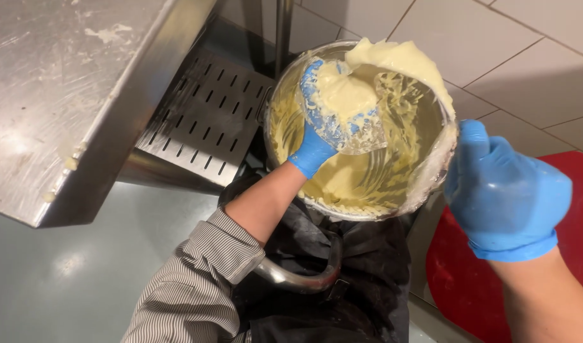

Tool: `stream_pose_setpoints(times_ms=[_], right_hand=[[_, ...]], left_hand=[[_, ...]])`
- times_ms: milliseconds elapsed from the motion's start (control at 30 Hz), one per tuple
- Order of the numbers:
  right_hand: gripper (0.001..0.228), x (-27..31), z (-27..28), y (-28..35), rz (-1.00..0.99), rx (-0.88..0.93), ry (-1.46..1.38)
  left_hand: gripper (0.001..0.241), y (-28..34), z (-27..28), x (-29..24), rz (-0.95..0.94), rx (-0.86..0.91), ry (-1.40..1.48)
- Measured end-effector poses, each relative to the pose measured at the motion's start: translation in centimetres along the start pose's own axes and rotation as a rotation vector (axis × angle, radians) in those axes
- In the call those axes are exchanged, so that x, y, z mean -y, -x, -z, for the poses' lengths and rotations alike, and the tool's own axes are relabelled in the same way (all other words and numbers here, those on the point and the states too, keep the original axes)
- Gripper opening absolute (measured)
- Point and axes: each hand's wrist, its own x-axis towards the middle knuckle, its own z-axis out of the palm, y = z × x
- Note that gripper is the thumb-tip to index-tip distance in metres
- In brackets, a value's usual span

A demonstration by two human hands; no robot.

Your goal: Filling pre-cut buns with cream using a piping bag and refilling the bag.

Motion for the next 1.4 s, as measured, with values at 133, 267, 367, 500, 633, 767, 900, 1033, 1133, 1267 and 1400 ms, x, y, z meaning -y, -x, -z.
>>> stream_pose_setpoints(times_ms=[133,267,367,500,633,767,900,1033,1133,1267,1400], right_hand=[[0.014,0.7,-2.0,0.2,0.039,-0.004,-0.113],[0.018,-1.0,-2.5,1.0,-0.116,0.051,-0.401],[0.003,-0.8,-1.6,-0.5,-0.167,0.065,-0.379],[0.015,-2.7,-3.5,-0.9,-0.33,0.225,-0.859],[0.02,-5.6,-6.5,-2.1,-0.789,0.356,-1.542],[0.026,-14.2,-21.1,-1.3,-0.772,0.575,-1.531],[0.031,-13.0,-30.9,-2.2,-0.543,0.728,-1.088],[0.044,-0.5,-30.8,-5.4,-0.179,1.07,-0.407],[0.043,4.2,-40.4,-0.1,-0.099,1.111,-0.428],[0.042,7.4,-41.7,2.2,0.028,1.192,-0.468],[0.041,9.9,-40.9,2.8,0.161,1.25,-0.494]], left_hand=[[0.061,0.0,-0.3,0.9,0.149,0.065,0.159],[0.067,-0.6,-0.1,-0.4,0.135,0.04,0.159],[0.081,-1.6,0.3,-2.8,0.025,-0.083,0.217],[0.083,-0.9,0.2,-1.5,0.032,-0.094,0.256],[0.066,-0.5,0.8,-0.5,0.035,0.054,0.018],[0.06,-0.8,0.8,1.5,-0.005,0.076,-0.003],[0.055,-0.3,1.8,2.2,0.007,0.071,-0.117],[0.059,-0.5,2.0,2.9,-0.072,0.036,-0.276],[0.066,0.4,1.6,3.2,-0.15,-0.035,-0.255],[0.062,0.5,0.2,3.6,0.347,-0.086,0.663],[0.056,1.1,-1.3,6.3,0.763,-0.087,1.671]])
